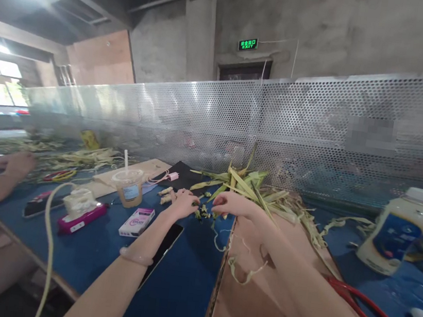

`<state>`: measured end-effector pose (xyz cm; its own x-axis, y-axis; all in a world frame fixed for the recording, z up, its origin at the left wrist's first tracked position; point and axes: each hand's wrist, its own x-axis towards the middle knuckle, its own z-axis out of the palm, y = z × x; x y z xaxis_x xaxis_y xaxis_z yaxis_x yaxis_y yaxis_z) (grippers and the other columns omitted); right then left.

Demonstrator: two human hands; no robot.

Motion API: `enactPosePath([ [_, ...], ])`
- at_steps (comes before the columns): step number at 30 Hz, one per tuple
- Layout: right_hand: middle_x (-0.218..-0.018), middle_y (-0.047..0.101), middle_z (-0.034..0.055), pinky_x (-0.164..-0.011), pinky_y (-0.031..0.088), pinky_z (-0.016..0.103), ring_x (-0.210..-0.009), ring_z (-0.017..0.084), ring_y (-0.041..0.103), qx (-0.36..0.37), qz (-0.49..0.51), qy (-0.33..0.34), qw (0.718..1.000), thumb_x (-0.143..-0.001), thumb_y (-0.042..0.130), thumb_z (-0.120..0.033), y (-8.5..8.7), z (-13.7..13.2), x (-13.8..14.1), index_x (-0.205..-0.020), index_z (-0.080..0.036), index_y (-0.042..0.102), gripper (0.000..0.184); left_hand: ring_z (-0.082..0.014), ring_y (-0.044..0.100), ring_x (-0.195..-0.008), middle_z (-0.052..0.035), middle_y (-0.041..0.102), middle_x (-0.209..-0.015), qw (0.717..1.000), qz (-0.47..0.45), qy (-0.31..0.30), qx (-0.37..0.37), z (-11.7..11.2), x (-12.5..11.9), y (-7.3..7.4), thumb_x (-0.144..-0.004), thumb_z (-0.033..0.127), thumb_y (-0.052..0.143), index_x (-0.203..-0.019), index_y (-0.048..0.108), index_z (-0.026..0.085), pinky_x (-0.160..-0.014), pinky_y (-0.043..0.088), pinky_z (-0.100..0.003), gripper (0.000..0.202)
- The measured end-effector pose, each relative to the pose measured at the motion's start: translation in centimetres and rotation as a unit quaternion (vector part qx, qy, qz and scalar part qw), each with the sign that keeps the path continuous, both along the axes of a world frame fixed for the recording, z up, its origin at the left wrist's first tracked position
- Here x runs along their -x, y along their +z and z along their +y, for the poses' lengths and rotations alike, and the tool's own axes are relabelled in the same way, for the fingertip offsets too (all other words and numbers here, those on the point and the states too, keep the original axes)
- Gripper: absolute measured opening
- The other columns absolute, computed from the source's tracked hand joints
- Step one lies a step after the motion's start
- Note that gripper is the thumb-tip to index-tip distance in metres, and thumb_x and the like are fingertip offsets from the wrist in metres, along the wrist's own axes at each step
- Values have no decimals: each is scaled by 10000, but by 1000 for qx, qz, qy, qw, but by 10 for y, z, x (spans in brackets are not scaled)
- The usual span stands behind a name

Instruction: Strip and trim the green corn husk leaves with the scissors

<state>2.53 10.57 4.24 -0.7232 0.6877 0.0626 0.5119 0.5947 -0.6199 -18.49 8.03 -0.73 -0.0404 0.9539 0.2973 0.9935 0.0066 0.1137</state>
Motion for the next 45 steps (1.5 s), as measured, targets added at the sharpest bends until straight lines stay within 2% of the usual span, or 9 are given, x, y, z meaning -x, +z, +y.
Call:
enactPosePath([
  [6, -911, 680, 91, -703, 448, 236, -864, 190, 627, -107, -67, -63, 990, -784, 541, -174, -2, 22, 30, -890, -122, 634, 151, -312, 335, -1215, -52, 564, -1168, 1000, 3, -1, -18, 1, -2, -2, -748, 325, 548, -923, 679, 308, -1023, 21, -604, 219],
  [10, -837, 680, 101, -714, 424, 263, -857, 222, 617, -133, -139, -29, 981, -723, 555, -97, -4, 22, 37, -780, -116, 660, 121, -317, 329, -1219, -47, 578, -1140, 1000, 2, -8, -18, 1, -4, -2, -740, 331, 562, -855, 676, 283, -1020, 17, -619, 169],
  [13, -729, 664, 53, -620, 420, 249, -717, 196, 613, -116, -179, 31, 976, -743, 601, -303, -3, 6, 26, -756, -150, 665, 166, -317, 334, -1210, -57, 584, -1112, 1000, 4, -12, -18, 1, -4, -2, -758, 321, 549, -802, 666, 251, -1011, 32, -631, 143],
  [16, -901, 650, 41, -585, 427, 239, -718, 185, 599, -83, -203, 109, 970, -606, 656, -593, -2, -17, 3, -1019, -198, 617, 572, -315, 335, -1203, -79, 577, -1113, 1000, 11, -15, -17, 0, -4, -1, -773, 314, 536, -782, 656, 222, -1008, 31, -632, 151],
  [18, -1010, 612, 70, -616, 430, 243, -819, 213, 586, -122, -213, 130, 961, -534, 692, -607, -5, -31, -12, -1097, -204, 579, 701, -317, 335, -1202, -90, 574, -1116, 1000, 12, -20, -14, -1, -6, 0, -776, 332, 537, -773, 651, 214, -1010, 26, -630, 164],
  [23, -824, 615, 56, -603, 374, 233, -782, 187, 548, -253, -212, 120, 936, -686, 581, -204, -21, -41, -32, -761, -191, 634, 93, -330, 296, -1236, -96, 570, -1130, 998, 17, -53, -4, -6, -14, 6, -794, 386, 513, -764, 643, 211, -1004, 0, -638, 220],
  [33, -749, 622, 25, -619, 410, 221, -678, 145, 545, -169, -184, 78, 965, -685, 508, -124, -5, -34, -64, -756, -178, 615, 139, -331, 314, -1231, -80, 582, -1129, 999, 11, -38, 15, -2, -9, 2, -776, 380, 538, -873, 665, 251, -1004, 19, -631, 205],
  [39, -1123, 544, 105, -905, 352, 362, -1067, 255, 457, -298, -122, 1, 947, -783, 524, -233, -7, -10, -15, -1104, -209, 603, 332, -330, 321, -1229, -72, 583, -1142, 999, 3, -30, 20, -1, -12, 0, -776, 393, 533, -915, 669, 267, -1011, 26, -621, 231],
  [45, -1228, 459, 169, -940, 285, 469, -1187, 336, 321, -344, -123, -84, 927, -749, 533, -121, -43, 33, 46, -1063, -196, 646, 342, -325, 325, -1227, -61, 598, -1112, 998, 13, -53, -6, 1, -11, -3, -754, 349, 557, -840, 667, 261, -1022, 4, -613, 165],
])
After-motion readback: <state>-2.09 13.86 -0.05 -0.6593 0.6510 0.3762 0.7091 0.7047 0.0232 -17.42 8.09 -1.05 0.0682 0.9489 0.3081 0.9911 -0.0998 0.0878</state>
